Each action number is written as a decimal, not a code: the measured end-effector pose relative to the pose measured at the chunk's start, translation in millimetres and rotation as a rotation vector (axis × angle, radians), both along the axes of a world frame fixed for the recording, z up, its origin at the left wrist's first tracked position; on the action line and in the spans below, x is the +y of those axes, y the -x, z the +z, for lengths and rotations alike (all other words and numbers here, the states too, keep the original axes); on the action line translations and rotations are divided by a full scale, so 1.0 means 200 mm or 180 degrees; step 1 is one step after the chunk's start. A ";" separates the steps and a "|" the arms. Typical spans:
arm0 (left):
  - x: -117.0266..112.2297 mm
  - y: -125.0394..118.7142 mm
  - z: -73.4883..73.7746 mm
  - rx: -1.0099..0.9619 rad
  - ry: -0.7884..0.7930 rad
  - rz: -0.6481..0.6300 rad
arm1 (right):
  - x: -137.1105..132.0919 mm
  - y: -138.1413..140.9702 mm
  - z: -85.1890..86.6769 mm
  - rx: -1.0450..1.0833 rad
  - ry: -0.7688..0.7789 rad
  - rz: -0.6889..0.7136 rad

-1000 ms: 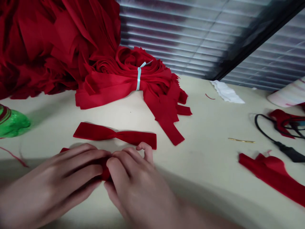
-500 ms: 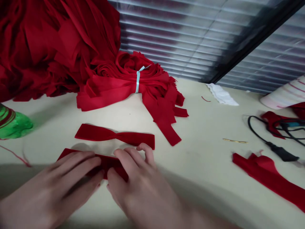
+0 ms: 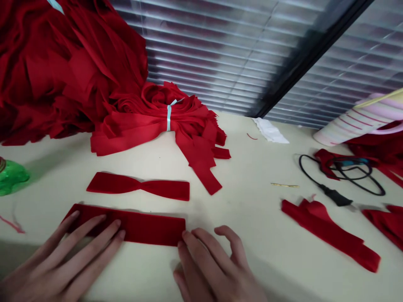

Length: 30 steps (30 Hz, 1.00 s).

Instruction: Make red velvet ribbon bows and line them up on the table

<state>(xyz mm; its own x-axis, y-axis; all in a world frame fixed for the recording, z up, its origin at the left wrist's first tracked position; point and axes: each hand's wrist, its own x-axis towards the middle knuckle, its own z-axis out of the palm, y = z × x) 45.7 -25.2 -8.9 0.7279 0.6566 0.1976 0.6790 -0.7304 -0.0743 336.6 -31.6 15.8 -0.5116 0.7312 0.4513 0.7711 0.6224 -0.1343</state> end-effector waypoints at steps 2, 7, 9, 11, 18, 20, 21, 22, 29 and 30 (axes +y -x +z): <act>0.02 -0.02 0.02 0.0052 0.0101 0.0024 | 0.01 0.00 0.01 0.0046 0.0019 -0.0079; 0.10 -0.09 0.08 -0.0096 0.0195 0.0034 | 0.07 -0.02 0.01 -0.0058 -0.0035 -0.0077; 0.11 -0.10 0.08 -0.0099 0.0177 0.0036 | 0.08 -0.03 0.00 -0.0059 -0.0020 -0.0048; 0.12 -0.10 0.07 -0.0108 0.0163 0.0057 | 0.09 -0.03 -0.02 0.0000 -0.0001 -0.0032; 0.12 -0.08 0.04 -0.0138 0.0098 0.0029 | 0.14 -0.06 -0.01 -0.0028 0.0085 0.0058; 0.12 -0.08 0.04 -0.0143 0.0131 0.0068 | 0.15 -0.08 0.01 -0.0245 0.0123 0.0155; 0.12 -0.08 0.04 -0.0140 0.0149 0.0098 | 0.16 -0.09 0.02 -0.0308 0.0161 0.0182; 0.13 -0.08 0.04 -0.0122 0.0152 0.0123 | 0.17 -0.10 0.02 -0.0334 0.0172 0.0211; 0.14 -0.10 0.07 0.0136 -0.0053 0.0137 | 0.17 -0.10 -0.08 -0.0094 0.0011 0.0185; 0.14 -0.10 0.08 0.0178 -0.0067 0.0113 | 0.16 -0.10 -0.09 0.0011 -0.0028 0.0138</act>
<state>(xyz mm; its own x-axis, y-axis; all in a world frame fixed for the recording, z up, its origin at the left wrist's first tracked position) 65.3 3.0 6.6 0.7146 0.6782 0.1712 0.6987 -0.7039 -0.1279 356.3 1.1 -2.4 -0.5413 0.7044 0.4592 0.7429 0.6565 -0.1313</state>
